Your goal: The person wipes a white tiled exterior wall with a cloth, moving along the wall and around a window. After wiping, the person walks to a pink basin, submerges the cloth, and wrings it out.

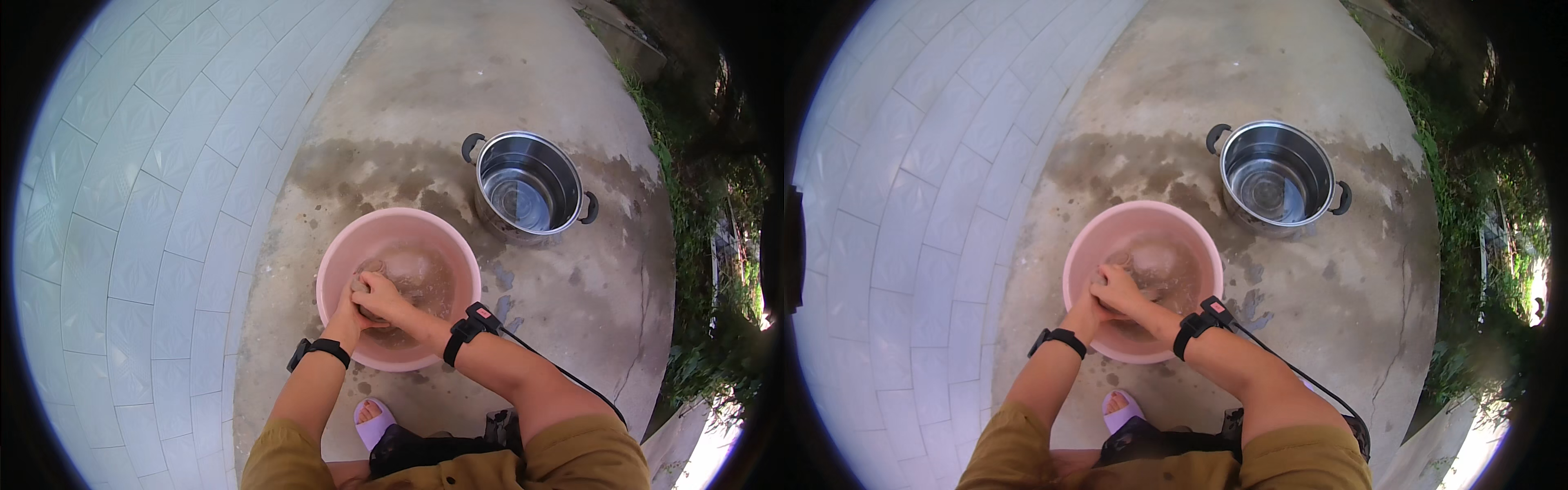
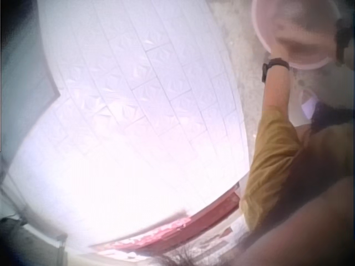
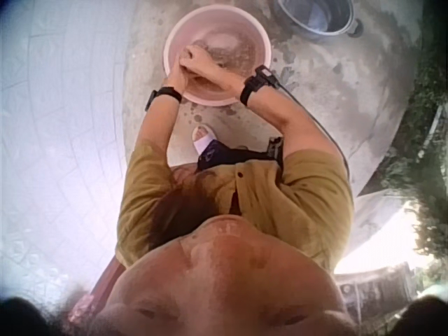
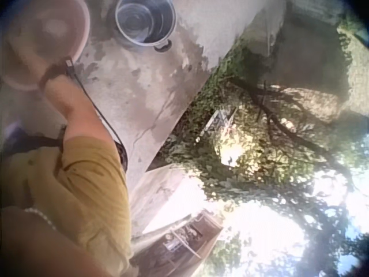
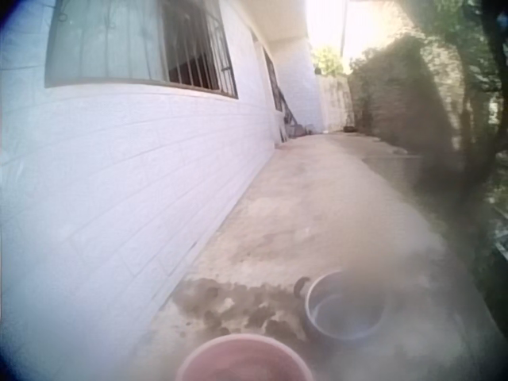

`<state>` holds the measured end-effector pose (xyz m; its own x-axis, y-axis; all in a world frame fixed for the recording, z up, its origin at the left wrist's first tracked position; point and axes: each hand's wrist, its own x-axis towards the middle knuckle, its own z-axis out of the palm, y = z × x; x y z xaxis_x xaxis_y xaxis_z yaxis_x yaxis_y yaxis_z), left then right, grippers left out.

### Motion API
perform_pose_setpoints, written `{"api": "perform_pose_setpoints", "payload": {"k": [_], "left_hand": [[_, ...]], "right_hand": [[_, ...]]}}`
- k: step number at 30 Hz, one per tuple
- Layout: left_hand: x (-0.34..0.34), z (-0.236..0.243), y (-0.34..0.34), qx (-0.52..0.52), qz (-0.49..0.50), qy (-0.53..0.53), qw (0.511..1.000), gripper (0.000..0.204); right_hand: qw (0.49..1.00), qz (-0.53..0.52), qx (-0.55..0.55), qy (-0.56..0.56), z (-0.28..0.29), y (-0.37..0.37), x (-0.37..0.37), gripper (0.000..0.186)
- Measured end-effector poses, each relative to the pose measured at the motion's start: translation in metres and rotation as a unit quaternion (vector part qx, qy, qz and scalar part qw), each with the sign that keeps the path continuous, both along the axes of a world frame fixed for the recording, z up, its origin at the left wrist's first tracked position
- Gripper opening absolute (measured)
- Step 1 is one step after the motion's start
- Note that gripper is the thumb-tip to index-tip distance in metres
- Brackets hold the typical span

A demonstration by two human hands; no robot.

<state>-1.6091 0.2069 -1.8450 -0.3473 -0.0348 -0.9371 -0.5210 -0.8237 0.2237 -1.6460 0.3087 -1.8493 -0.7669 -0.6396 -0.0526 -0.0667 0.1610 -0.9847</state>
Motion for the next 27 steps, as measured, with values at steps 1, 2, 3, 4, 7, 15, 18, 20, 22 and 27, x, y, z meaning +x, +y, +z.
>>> {"api": "perform_pose_setpoints", "payload": {"k": [1,2,3,4,7,15,18,20,22,27], "left_hand": [[0.000,0.002,-0.010,0.028,0.006,0.050,0.998,0.052],[0.001,0.002,-0.019,0.046,0.008,0.093,0.995,0.051],[0.003,0.001,-0.025,0.051,0.006,0.122,0.991,0.049],[0.006,-0.002,-0.027,0.046,0.002,0.141,0.989,0.048],[0.013,-0.014,-0.015,0.001,-0.019,0.161,0.987,0.044],[0.018,-0.028,0.031,-0.010,-0.021,0.176,0.984,0.037],[0.021,-0.022,0.022,-0.058,-0.043,0.140,0.988,0.038],[0.024,-0.018,0.015,-0.095,-0.052,0.109,0.988,0.038],[0.028,-0.018,0.008,-0.149,-0.094,0.097,0.980,0.047],[0.046,-0.031,-0.002,-0.458,-0.510,0.010,0.728,0.078]], "right_hand": [[0.999,-0.035,-0.022,-0.020,0.011,-0.011,0.018,0.028],[0.993,-0.073,-0.087,-0.015,0.021,-0.019,0.030,0.026],[0.997,-0.026,-0.072,0.009,0.030,-0.025,0.036,0.025],[0.995,-0.010,-0.080,0.055,0.038,-0.025,0.038,0.023],[0.979,-0.049,-0.011,0.199,0.046,-0.005,0.018,0.020],[0.961,-0.133,0.150,0.193,0.023,0.005,0.005,0.020],[0.957,-0.110,0.150,0.224,0.020,0.001,0.012,0.018],[0.943,-0.103,0.224,0.222,0.011,0.011,0.008,0.018],[0.899,-0.101,0.390,0.174,-0.007,0.045,-0.025,0.022],[0.893,-0.174,0.400,0.113,-0.065,0.072,-0.039,0.042]]}}
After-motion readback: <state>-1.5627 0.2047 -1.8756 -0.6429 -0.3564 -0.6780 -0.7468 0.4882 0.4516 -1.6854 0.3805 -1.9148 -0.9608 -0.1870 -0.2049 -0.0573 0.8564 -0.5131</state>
